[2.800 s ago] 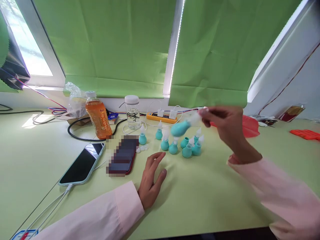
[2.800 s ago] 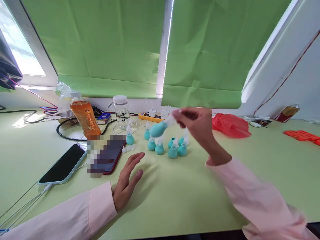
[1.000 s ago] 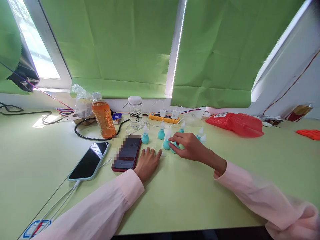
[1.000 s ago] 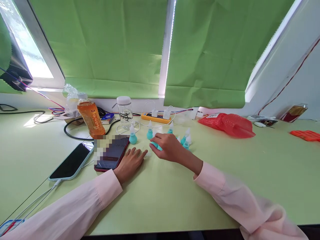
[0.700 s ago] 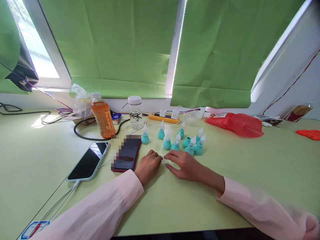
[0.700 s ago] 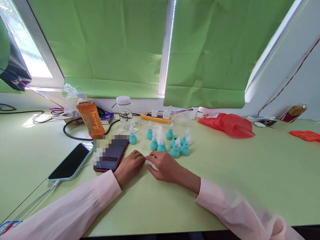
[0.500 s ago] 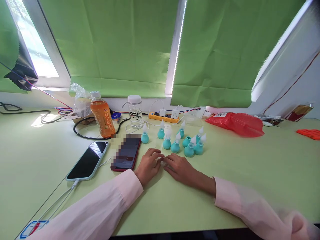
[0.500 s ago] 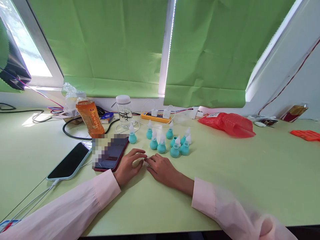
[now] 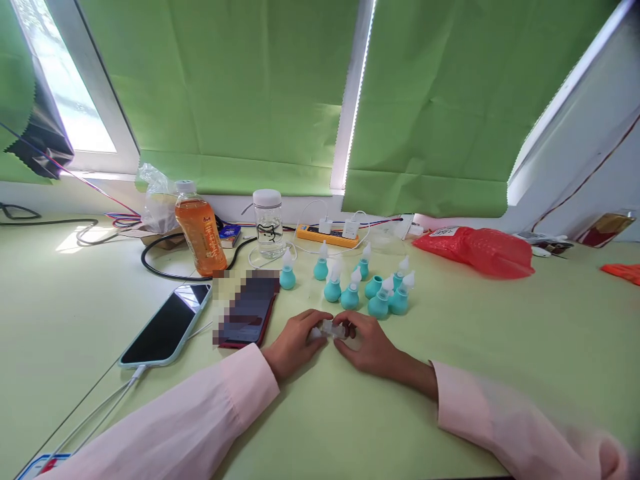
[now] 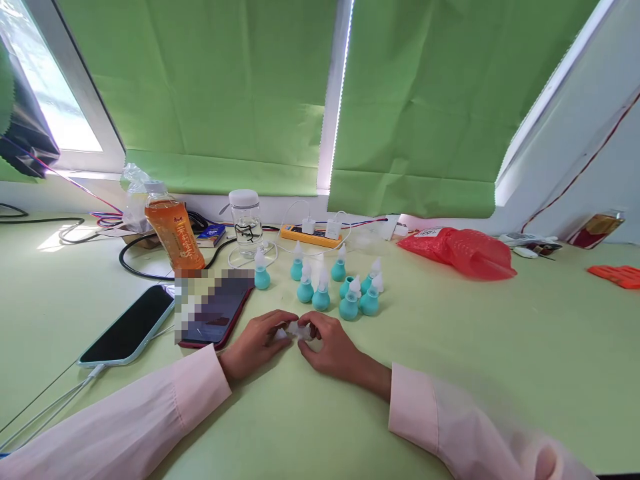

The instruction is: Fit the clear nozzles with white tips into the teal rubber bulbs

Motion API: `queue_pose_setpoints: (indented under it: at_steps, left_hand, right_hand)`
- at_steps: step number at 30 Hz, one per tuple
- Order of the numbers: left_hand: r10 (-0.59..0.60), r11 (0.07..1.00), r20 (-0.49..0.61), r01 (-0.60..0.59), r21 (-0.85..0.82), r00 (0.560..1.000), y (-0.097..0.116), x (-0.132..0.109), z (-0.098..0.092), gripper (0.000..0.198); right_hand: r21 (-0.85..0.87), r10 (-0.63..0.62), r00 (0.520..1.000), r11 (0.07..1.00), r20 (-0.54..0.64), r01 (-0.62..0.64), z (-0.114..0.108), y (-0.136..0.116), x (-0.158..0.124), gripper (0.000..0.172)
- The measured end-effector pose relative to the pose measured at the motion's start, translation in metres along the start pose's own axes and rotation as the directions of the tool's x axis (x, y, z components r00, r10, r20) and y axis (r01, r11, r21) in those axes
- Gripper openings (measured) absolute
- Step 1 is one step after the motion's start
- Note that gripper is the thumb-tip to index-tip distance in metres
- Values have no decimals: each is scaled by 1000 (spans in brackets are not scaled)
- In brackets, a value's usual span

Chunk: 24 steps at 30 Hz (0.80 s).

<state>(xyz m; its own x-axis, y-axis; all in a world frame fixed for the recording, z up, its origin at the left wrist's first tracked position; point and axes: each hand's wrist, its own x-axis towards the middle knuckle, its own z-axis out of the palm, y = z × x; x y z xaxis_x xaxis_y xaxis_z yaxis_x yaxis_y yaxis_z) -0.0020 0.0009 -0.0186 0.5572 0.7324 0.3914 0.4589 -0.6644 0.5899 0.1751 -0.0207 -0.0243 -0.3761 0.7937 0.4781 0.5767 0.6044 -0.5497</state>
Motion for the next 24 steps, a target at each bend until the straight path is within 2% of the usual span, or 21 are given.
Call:
queue_pose_setpoints:
  at_steps: [6,10,12,16,19,24]
  left_hand:
    - [-24,999,-6,25,26,1000,0,-1,0,31]
    - [12,994,-95,-1,113,995,2,-1,-2,26]
    - [3,986,-117,17,168,993,1,0,-2,31]
    - [-54,957,-17,57,285,998,-9,4,4,42]
    - [-77,935,39,59,351,996,-16,7,8,44]
    - [7,903,73,-37,429,997,-13,10,5,37]
  right_hand:
    - [96,53,999,994,15,-54,-4,-5,0,18]
    - [121,96,995,988,23,-98,-5,-5,1,11]
    - [131,106,994,986,7,-106,-4,-5,1,14]
    - [165,88,996,982,-7,-86,-4,-6,3,25]
    - [178,107,994,978,3,-106,-5,-8,4,27]
    - [182,169,986,970,-12,-164,-4,-8,3,26]
